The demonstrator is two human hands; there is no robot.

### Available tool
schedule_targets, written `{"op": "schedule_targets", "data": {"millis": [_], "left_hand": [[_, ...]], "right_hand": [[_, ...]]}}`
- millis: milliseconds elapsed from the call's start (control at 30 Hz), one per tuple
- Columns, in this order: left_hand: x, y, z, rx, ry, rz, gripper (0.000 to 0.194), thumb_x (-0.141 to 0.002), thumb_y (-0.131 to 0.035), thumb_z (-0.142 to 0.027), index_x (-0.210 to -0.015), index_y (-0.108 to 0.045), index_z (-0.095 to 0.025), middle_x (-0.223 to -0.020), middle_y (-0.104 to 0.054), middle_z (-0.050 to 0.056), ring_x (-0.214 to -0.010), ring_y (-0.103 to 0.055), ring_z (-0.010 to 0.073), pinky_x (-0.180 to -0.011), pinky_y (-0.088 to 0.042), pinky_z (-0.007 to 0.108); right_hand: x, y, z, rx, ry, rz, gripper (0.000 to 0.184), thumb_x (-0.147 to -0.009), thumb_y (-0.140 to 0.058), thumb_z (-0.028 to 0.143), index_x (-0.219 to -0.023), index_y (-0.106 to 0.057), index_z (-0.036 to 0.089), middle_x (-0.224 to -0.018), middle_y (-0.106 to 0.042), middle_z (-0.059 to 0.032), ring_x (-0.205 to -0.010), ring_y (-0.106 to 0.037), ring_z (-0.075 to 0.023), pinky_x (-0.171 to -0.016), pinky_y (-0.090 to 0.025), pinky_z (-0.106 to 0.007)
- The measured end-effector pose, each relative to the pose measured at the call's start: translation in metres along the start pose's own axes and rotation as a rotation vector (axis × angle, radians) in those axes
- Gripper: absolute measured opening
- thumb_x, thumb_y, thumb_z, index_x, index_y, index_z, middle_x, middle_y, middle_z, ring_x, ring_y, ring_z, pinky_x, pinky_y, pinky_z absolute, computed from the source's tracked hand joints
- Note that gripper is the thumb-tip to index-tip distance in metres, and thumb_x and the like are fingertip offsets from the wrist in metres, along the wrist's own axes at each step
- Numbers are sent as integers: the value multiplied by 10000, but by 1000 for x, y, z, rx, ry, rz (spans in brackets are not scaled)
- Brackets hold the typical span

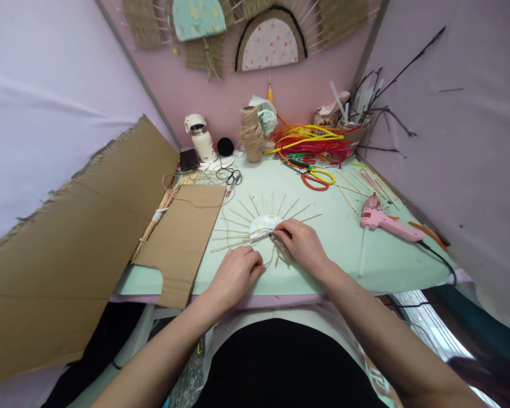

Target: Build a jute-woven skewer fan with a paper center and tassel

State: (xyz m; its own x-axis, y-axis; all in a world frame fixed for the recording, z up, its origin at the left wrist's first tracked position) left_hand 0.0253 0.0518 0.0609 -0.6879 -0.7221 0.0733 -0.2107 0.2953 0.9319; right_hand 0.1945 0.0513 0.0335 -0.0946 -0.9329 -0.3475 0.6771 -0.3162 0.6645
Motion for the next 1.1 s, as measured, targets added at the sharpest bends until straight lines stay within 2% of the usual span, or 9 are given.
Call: {"op": "schedule_targets", "data": {"millis": [100,233,300,400,533,633,767,933,1100], "left_hand": [[-2,4,11,13,81,-41,121,-897,-572,-194,-796,-638,-191,-827,-682,38,-824,-619,218,-749,-431,333],[0,10,24,122,166,-24,45,-871,-621,-244,-878,-641,-204,-797,-678,11,-761,-616,200,-684,-429,306],[1,12,23,129,137,-66,147,-861,-640,-248,-999,-632,-199,-856,-671,20,-784,-616,198,-707,-448,308],[3,12,11,-3,-8,-162,241,-875,-611,-199,-1116,-610,-185,-1073,-648,86,-989,-601,245,-849,-454,368],[-1,2,-1,-69,-109,-89,158,-940,-503,-208,-982,-655,-189,-1011,-663,87,-984,-600,258,-845,-442,378],[-6,0,7,52,-10,-14,201,-960,-458,-230,-900,-647,-196,-900,-687,55,-871,-623,223,-762,-438,320],[-10,6,22,147,105,3,244,-966,-429,-281,-828,-615,-206,-834,-691,33,-794,-615,210,-696,-400,294],[-16,11,34,251,130,0,273,-952,-421,-299,-743,-572,-208,-758,-667,13,-741,-593,194,-671,-376,280],[-24,14,45,267,146,1,233,-928,-443,-307,-813,-619,-206,-832,-695,26,-808,-612,206,-703,-393,283]], "right_hand": [[0,0,-2,-26,0,1,118,-909,-582,205,-834,-673,214,-848,-708,-36,-810,-638,-197,-749,-447,-301],[0,0,-6,-60,-3,12,124,-900,-578,209,-809,-661,225,-836,-709,-22,-795,-638,-189,-739,-446,-294],[-1,-1,-6,-72,-1,25,92,-892,-579,209,-841,-652,228,-823,-701,-12,-778,-632,-182,-724,-442,-286],[-1,-1,-5,-64,15,56,121,-892,-546,191,-978,-621,233,-785,-665,7,-722,-596,-171,-673,-417,-273],[-2,-2,3,12,144,153,152,-882,-472,133,-904,-590,226,-784,-595,1,-731,-526,-168,-655,-353,-270],[-3,-1,6,42,227,224,192,-861,-458,106,-797,-600,220,-759,-552,-1,-722,-477,-165,-647,-310,-277],[-4,0,6,93,295,293,247,-872,-439,105,-820,-649,223,-778,-543,-8,-747,-475,-172,-683,-298,-290],[-6,-2,1,64,330,375,284,-872,-453,105,-862,-703,240,-821,-550,-14,-793,-495,-175,-719,-310,-301],[-6,-4,-3,56,330,378,317,-870,-446,106,-897,-725,254,-806,-515,-16,-787,-478,-175,-721,-307,-309]]}}
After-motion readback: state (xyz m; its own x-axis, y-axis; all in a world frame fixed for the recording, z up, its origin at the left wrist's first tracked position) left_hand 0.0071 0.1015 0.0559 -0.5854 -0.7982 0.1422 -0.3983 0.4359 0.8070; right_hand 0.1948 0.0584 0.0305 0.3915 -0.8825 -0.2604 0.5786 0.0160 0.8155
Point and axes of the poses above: each hand's wrist, its own x-axis away from the middle knuckle, its own y-axis out of the back of the hand, z = x × y, the point moved 5 cm from there along -x, towards the middle knuckle
